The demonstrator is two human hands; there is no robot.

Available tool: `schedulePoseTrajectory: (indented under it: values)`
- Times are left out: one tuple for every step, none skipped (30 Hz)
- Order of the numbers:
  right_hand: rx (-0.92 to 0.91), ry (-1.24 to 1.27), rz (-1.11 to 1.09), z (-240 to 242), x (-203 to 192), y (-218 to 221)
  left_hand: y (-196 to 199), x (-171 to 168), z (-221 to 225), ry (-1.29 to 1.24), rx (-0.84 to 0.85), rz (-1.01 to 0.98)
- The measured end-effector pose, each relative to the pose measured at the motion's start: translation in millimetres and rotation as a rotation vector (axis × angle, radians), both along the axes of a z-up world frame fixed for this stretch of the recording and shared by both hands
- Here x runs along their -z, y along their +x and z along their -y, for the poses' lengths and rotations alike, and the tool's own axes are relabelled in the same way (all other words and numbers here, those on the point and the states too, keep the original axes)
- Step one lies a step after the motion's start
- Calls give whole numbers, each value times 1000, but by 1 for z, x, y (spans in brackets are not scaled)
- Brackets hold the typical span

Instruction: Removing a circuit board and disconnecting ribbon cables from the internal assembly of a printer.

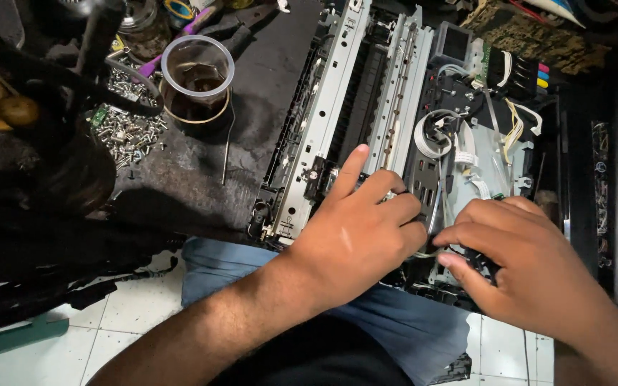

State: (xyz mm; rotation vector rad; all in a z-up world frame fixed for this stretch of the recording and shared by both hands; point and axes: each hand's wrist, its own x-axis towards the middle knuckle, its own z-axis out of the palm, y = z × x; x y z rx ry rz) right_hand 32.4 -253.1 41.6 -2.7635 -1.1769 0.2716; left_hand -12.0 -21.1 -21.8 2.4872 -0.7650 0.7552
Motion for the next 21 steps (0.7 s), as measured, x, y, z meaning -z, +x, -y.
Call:
schedulePoseTrajectory:
  values:
    - [0,2,-1,-2,1,1,-1,0,0,2,0,-1]
    - [-12,19,-2,-3,1,1,0,-1,0,0,9,-13]
    - [-25,37,-3,-5,1,2,0,-1,0,-1,18,-24]
    - [-23,38,-3,-5,3,2,0,0,1,0,20,-25]
    - [-14,28,-21,-4,4,2,0,2,2,-11,6,-10]
    - [-7,18,-40,-5,6,3,-1,3,3,-21,-12,3]
    - [-8,20,-41,-4,8,3,0,3,3,-19,-12,2]
    - [-19,-2,-47,-4,9,3,0,3,3,-29,-12,18]
    - [-29,-24,-53,-3,10,3,1,3,4,-39,-12,33]
    - [-26,-23,-52,-3,11,3,1,4,4,-38,-9,33]
    - [-23,-19,-49,-2,11,3,2,4,5,-42,-18,38]
    - [-21,-15,-46,-3,11,4,2,5,5,-45,-29,43]
    - [-20,-14,-45,-2,11,4,1,4,5,-44,-27,43]
    - [5,-45,-67,-2,11,4,1,4,5,-43,-23,42]
    - [30,-77,-89,-1,11,4,1,4,4,-42,-18,41]
    - [30,-76,-90,-1,12,4,1,4,4,-41,-18,40]
    - [32,-87,-91,-1,12,4,1,4,4,-27,-26,21]
    - [35,-99,-92,-1,12,3,0,4,4,-14,-34,2]
    - [36,-98,-93,-1,12,2,1,4,4,-12,-33,1]
    - [33,-80,-86,-1,11,2,1,4,4,12,-31,-13]
    - [30,-61,-80,-1,11,1,1,4,4,37,-29,-28]
